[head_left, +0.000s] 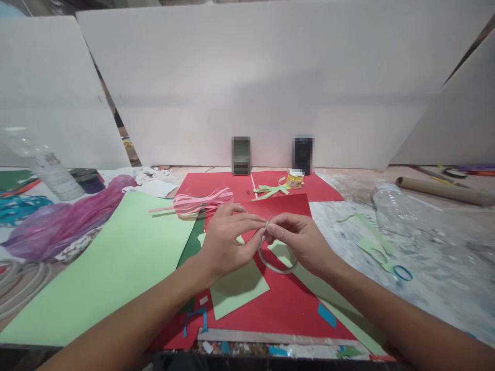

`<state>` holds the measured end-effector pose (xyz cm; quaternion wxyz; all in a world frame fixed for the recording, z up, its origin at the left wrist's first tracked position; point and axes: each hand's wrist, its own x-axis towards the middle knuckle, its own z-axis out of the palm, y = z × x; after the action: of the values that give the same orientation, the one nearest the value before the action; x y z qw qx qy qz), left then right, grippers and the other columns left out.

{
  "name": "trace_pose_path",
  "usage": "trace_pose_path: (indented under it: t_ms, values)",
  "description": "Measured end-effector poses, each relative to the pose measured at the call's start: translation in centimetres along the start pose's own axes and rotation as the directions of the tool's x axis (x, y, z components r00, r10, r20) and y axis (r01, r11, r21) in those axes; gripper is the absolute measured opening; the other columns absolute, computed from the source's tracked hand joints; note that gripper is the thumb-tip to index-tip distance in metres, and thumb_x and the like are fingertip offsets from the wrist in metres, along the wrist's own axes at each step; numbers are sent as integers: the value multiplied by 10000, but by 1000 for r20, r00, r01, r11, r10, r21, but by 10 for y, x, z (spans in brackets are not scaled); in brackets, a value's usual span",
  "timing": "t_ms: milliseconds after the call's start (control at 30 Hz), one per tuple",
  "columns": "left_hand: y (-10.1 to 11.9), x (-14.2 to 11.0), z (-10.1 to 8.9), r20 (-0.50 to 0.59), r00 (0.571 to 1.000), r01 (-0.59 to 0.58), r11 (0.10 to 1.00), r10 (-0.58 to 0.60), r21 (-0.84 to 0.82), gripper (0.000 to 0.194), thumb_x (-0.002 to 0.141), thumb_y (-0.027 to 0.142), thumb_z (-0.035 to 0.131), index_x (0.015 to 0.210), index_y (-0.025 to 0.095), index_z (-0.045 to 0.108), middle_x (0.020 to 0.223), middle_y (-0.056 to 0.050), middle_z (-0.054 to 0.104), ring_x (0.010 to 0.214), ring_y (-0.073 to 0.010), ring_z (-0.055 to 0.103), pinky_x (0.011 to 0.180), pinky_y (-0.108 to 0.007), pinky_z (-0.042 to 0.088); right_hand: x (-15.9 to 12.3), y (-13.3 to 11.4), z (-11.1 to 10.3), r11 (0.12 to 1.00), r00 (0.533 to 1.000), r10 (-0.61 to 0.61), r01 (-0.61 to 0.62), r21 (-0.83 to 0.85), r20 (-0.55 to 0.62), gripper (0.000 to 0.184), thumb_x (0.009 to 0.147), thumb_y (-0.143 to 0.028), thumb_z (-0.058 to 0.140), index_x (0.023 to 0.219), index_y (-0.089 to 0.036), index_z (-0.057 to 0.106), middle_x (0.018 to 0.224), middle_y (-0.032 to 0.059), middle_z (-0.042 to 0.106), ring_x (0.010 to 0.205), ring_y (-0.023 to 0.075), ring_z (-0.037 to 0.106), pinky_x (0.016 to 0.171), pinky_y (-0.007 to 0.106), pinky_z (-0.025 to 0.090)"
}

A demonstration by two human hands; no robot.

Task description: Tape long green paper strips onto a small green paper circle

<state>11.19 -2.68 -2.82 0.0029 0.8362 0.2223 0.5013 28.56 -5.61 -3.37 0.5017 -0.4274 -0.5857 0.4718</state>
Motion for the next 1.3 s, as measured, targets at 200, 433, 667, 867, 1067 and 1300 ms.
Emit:
trace_pose_path:
  t_ms: [200,433,667,867,1067,1300]
  values:
    - [0,0,0,-5,1000,-5,1000,5,-7,120,759,112,619,782,200,697,777,8,744,704,-161,593,736,-348,502,-1,1,0,1000,1000,-11,11,15,10,203,757,-374,704,719,-177,675,673,19,649,661,139,600,654,279,492]
    - [2,2,0,7,1000,-7,999,8,-32,134,765,114,603,775,206,700,789,0,748,687,-158,602,716,-341,498,-1,0,3,999,1000,-23,23,35,-9,201,746,-362,706,691,-178,643,662,17,637,641,140,593,633,279,485]
    - [1,0,1,9,1000,-4,999,5,-41,140,766,119,592,790,208,697,795,-10,749,692,-152,619,729,-348,504,-1,2,4,999,999,-34,34,14,-17,207,758,-367,688,683,-185,623,651,16,630,636,148,596,622,291,495]
    - [1,0,2,3,1000,-7,1000,7,-30,130,755,107,617,804,198,697,792,-4,748,684,-149,606,719,-344,498,-1,4,3,998,999,-43,42,54,21,198,779,-354,676,708,-182,608,678,14,624,661,143,598,651,284,491]
    - [3,-1,4,-8,1000,-6,1000,6,3,122,783,144,603,802,210,705,788,-16,746,694,-153,600,711,-334,505,-2,1,4,1000,1000,-20,20,24,-1,237,778,-390,667,696,-189,571,666,17,618,648,148,587,631,282,482]
    - [4,1,3,-12,1000,-2,1000,2,3,123,781,142,602,781,212,703,823,-31,738,707,-155,589,714,-339,498,-2,2,4,999,999,-32,33,29,-13,220,767,-374,676,692,-190,582,678,15,619,655,146,587,648,285,486]
